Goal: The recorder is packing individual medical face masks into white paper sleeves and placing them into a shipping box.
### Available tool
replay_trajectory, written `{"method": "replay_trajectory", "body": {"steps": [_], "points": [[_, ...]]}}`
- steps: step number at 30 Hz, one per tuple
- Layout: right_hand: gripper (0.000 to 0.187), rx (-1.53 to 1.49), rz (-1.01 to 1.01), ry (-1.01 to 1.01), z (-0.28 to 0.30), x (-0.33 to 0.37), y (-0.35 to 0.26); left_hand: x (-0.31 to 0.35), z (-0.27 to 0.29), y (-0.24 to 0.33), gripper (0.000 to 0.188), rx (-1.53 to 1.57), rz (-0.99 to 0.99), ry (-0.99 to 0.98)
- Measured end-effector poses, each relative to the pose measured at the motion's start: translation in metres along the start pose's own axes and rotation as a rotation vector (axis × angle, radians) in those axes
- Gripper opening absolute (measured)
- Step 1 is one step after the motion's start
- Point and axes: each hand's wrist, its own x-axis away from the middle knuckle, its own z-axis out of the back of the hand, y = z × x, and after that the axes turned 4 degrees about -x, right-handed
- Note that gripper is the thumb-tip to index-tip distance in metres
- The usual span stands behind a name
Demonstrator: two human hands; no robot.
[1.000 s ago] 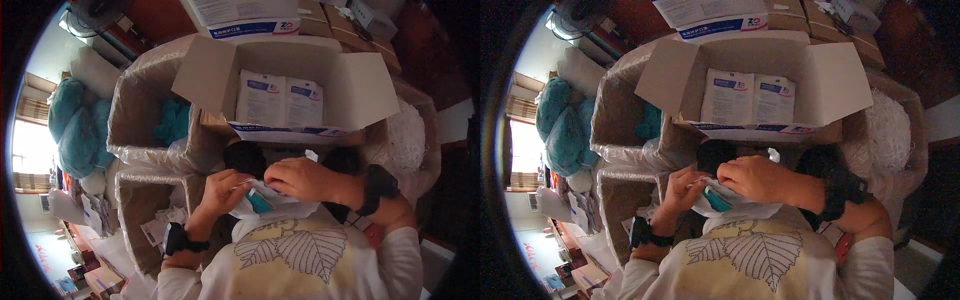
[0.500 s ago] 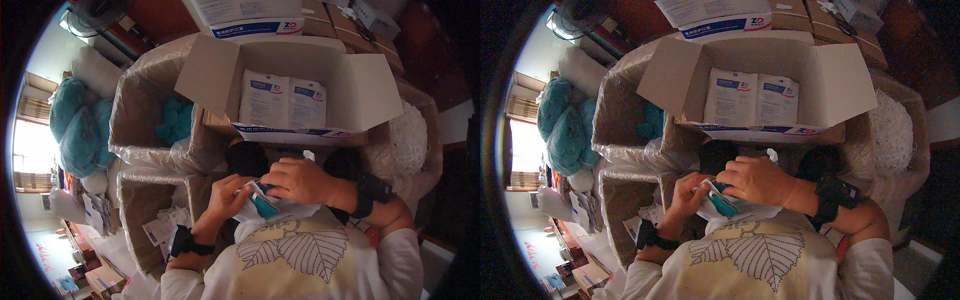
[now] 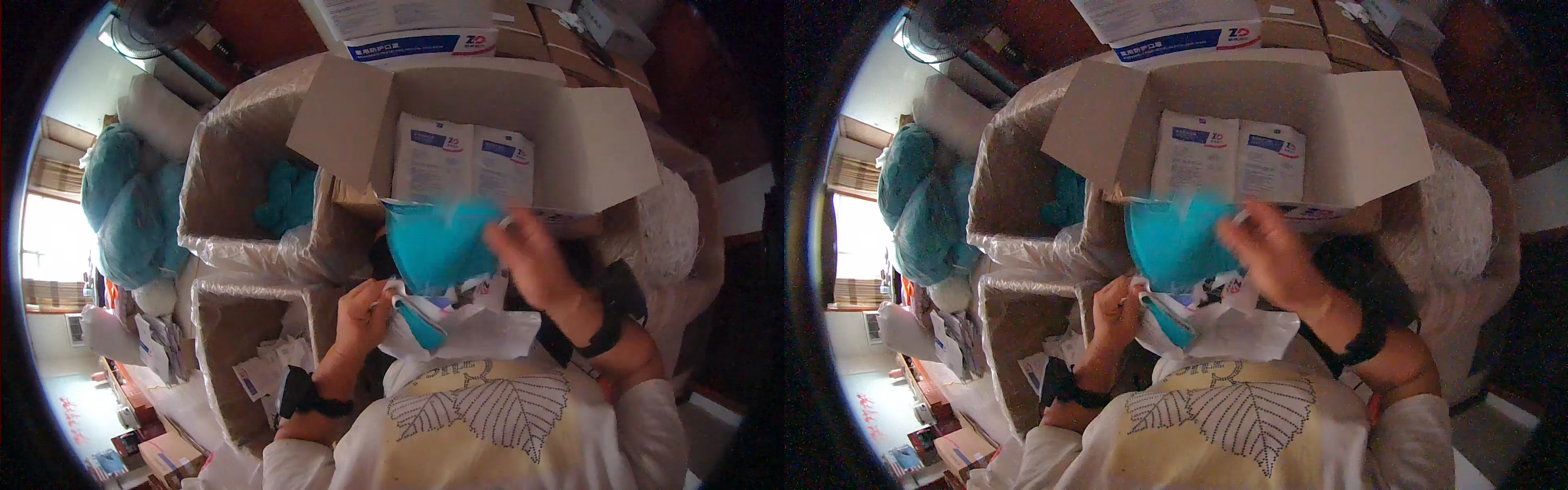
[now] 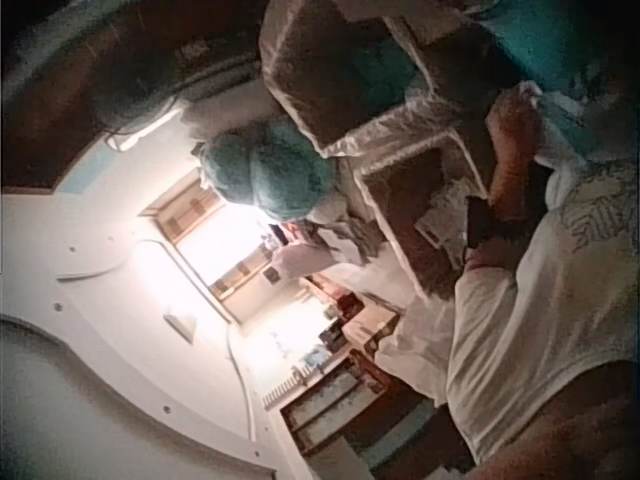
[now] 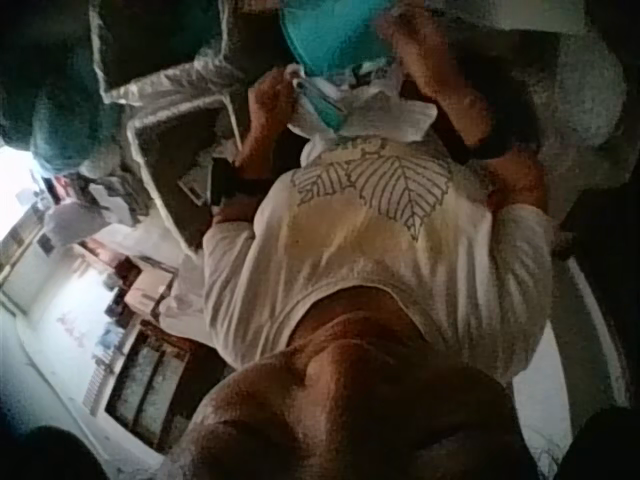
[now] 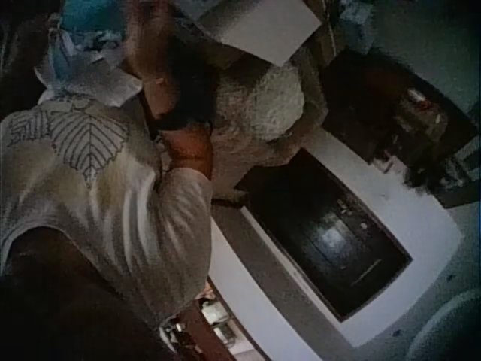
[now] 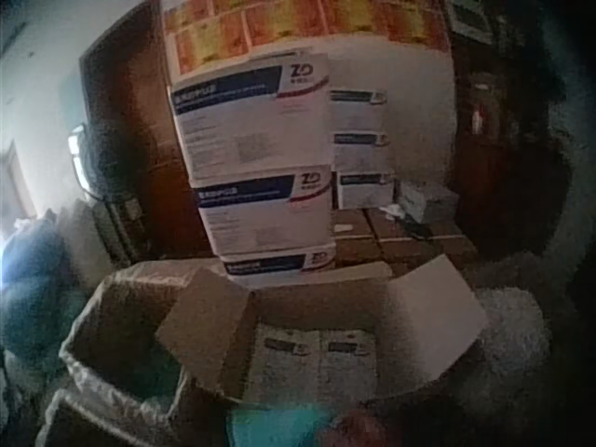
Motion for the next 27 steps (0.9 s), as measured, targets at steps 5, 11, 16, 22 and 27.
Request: {"method": "replay_trajectory", "body": {"steps": [5, 11, 16, 22, 27], "points": [[0.026, -0.2, 0.249, -0.056, 0.023, -0.009, -0.04, 0.011, 0.009, -0.006, 0.021, -0.1, -0.239, 0.05], [0.019, 0.846, 0.35, -0.636, 0.003, -0.012, -0.053, 0.007, 0.018, -0.002, 0.033, -0.218, -0.498, 0.095], [0.018, 1.135, 0.361, -0.85, -0.02, -0.016, -0.016, 0.009, 0.017, -0.003, 0.038, -0.276, -0.542, 0.041], [0.015, 1.348, 0.295, -0.958, -0.039, -0.023, 0.001, 0.011, 0.01, -0.006, 0.038, -0.275, -0.471, 0.004], [0.016, 1.226, 0.547, -0.816, -0.033, -0.02, 0.014, 0.013, 0.005, -0.011, 0.041, -0.246, -0.389, 0.051]]}}
